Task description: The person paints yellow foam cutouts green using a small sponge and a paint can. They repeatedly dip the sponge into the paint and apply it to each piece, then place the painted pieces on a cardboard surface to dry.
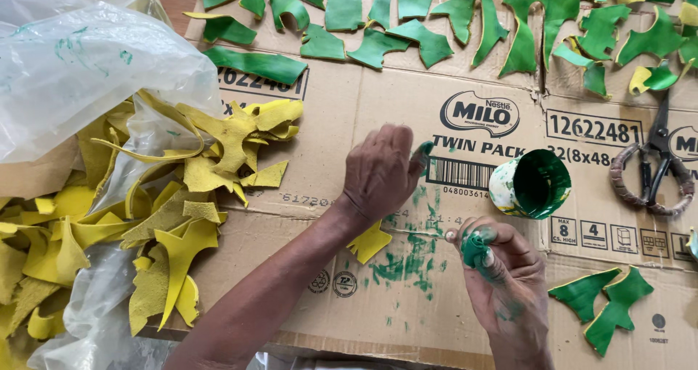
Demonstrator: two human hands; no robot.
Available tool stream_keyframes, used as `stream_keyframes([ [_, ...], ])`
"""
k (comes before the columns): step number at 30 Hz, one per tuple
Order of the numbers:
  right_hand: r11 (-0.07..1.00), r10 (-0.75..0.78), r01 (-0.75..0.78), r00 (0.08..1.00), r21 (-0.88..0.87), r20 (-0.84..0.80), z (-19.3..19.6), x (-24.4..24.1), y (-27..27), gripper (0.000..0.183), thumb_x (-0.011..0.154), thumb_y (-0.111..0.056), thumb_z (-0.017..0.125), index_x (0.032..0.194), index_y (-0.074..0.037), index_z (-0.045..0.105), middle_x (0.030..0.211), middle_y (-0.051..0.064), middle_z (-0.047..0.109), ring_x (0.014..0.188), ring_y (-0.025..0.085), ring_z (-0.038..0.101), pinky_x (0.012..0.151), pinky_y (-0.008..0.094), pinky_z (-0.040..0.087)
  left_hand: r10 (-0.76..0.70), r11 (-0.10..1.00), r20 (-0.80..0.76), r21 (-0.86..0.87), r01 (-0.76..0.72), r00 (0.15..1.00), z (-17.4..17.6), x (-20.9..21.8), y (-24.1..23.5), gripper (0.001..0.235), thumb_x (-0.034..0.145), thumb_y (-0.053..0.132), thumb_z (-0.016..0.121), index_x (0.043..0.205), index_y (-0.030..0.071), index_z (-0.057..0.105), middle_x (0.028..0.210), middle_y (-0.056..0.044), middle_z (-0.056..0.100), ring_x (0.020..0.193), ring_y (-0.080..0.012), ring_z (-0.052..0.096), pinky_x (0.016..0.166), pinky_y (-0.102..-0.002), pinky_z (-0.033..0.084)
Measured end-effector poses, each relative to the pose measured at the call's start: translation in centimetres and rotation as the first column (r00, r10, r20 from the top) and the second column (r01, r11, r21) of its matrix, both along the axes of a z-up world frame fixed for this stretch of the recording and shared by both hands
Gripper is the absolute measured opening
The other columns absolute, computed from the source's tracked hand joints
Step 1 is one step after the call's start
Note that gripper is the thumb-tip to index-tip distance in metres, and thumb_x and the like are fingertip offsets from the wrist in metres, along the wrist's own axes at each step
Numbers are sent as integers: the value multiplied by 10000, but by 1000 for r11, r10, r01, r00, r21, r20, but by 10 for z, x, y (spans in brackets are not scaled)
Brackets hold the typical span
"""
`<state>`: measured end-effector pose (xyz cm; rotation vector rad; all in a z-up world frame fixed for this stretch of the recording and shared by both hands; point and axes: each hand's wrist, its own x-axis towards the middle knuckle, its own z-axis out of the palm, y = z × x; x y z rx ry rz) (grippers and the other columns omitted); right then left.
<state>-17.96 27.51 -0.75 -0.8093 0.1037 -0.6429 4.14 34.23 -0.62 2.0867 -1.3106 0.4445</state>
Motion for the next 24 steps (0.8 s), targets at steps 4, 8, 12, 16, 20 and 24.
stream_keyframes([
  [4,1000,-7,7,1000,-2,-6,-1,1,-1,173,997,-69,752,1147,7,711,1059,102,659,1066,234,577,1115,485,425,-61,996,-190,56,73,980,-3,2,1,307,942,231,725,937,58,472,700,-90,567,581,-261,584,519,-427,461],
  [8,999,8,-8,1000,31,-14,1,6,1,158,1004,-57,752,1139,12,706,1062,101,661,1063,228,591,1121,492,434,-194,981,-161,-1,196,968,-7,0,1,289,938,197,712,927,38,471,718,-119,572,597,-269,589,523,-431,467],
  [12,996,-36,39,998,74,-52,4,13,1,177,979,-75,760,1126,-1,694,1084,88,664,1074,202,604,1141,485,429,-199,947,-233,205,249,952,-10,-6,11,91,1056,70,587,968,52,574,770,-79,630,675,-217,641,597,-382,530],
  [16,995,-53,58,997,79,-55,2,22,-2,192,971,-78,774,1133,-9,697,1097,86,686,1072,191,633,1183,497,425,-297,911,-108,266,316,949,-7,-25,65,265,996,80,550,1229,-37,597,1240,-194,640,1152,-308,605,1020,-425,499],
  [20,990,28,-30,999,135,19,-11,44,-4,223,947,-24,797,1152,-30,709,1154,122,733,1083,206,706,1255,570,411,-244,874,-162,391,289,956,-4,-46,99,600,963,276,507,1474,-29,440,1587,-218,368,1498,-366,288,1221,-476,196],
  [24,980,100,-105,994,168,36,-24,84,1,207,964,6,782,1156,13,704,1131,140,743,1057,197,720,1217,534,405,-217,841,-156,472,266,964,-5,-48,105,623,1019,294,442,1550,-12,330,1670,-175,237,1563,-318,153,1268,-443,125],
])
